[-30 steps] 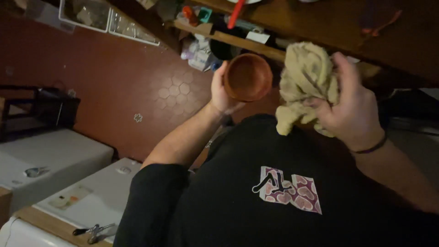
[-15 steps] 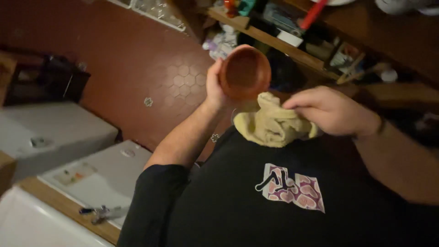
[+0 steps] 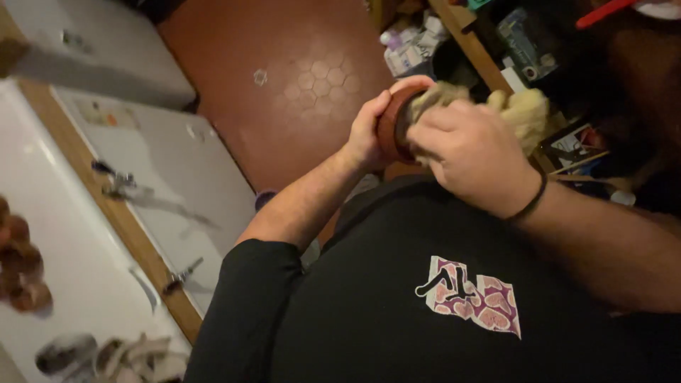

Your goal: Preparing wax mixtures and cleaning containers for candle production

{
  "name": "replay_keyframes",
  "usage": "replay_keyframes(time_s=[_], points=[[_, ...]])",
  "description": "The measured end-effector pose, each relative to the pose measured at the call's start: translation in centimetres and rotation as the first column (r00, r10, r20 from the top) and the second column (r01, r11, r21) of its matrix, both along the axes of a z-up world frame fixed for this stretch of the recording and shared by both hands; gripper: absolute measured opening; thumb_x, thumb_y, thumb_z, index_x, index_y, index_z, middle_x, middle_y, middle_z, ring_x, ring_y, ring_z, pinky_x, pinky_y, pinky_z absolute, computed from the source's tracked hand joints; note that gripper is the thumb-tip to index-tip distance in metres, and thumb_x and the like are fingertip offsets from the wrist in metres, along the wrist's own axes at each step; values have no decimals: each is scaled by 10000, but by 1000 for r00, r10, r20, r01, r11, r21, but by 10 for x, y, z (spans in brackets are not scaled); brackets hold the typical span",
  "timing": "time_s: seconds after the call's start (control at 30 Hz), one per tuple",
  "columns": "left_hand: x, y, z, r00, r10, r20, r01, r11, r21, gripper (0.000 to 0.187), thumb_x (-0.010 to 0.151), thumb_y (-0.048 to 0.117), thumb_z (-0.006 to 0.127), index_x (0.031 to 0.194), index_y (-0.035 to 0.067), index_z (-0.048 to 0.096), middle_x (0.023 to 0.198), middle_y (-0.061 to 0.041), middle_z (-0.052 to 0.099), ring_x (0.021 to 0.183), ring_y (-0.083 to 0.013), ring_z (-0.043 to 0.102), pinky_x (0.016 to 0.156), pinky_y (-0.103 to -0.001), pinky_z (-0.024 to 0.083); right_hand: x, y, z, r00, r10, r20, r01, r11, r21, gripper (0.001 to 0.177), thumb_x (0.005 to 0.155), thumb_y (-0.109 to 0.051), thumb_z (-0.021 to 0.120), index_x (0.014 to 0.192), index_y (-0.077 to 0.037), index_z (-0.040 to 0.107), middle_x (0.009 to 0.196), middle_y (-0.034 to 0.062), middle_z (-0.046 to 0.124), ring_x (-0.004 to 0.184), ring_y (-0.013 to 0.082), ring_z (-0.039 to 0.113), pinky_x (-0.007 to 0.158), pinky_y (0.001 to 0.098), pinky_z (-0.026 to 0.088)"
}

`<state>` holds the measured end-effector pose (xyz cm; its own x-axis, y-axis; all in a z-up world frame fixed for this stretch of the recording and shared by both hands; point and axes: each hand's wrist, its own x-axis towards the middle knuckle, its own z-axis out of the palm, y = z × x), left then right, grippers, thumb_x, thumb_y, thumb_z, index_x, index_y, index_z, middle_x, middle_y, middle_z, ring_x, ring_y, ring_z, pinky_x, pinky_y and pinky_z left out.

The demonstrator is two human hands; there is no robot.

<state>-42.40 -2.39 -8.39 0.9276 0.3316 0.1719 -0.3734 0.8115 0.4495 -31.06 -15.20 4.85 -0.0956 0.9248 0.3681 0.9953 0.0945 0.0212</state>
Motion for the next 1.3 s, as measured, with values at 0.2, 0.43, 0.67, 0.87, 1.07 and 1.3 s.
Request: replay_keyframes(time_s=[0.2,0.43,0.67,0.87,1.07,1.3], points=[[-61,-65,-7,990,143,1,-143,989,-44,556,1106,401,400,1377,-49,583,1329,-235,658,1247,-312,621,1131,-440,442,17,-46,16,838,69,-542,-399,755,-521,303,899,-237,598,1138,-219,784,1286,5,724,1132,280,651,976,418,483],[-125,-93,-14,989,140,55,-114,937,-331,684,1053,573,450,1461,28,520,1345,-314,588,1168,-446,585,955,-581,460,14,-40,29,791,-81,-606,-469,555,-687,260,887,-298,651,1097,-252,796,618,-2,705,566,147,605,574,327,437],[-160,-108,-12,955,292,56,-258,908,-329,620,1138,442,369,1463,-62,524,1404,-257,624,1322,-357,582,1188,-465,399,-95,8,48,905,-24,-425,-412,206,-888,728,880,-286,558,1575,-476,453,598,50,704,507,193,626,599,331,520],[-195,-93,-27,953,304,-12,-273,835,-477,649,1089,514,404,1378,-39,580,1323,-250,648,1238,-377,610,1136,-498,432,-124,44,8,807,56,-588,-586,208,-783,552,816,-220,563,1363,-224,640,1274,-23,769,1118,150,743,1013,318,525],[-245,-51,-21,923,385,10,-340,826,-450,651,1112,508,378,1401,-44,568,1350,-241,635,1267,-361,587,1149,-482,420,-183,97,29,856,-109,-505,-492,123,-862,750,829,-149,528,1551,-348,490,1067,-25,873,916,100,830,882,258,591],[-298,4,-33,918,395,40,-315,786,-532,678,1105,543,388,1421,-33,559,1389,-251,619,1305,-375,577,1180,-503,403,-236,164,14,869,-41,-493,-485,117,-866,772,820,-155,529,1563,-357,473,1180,-80,814,822,148,760,847,300,552]])
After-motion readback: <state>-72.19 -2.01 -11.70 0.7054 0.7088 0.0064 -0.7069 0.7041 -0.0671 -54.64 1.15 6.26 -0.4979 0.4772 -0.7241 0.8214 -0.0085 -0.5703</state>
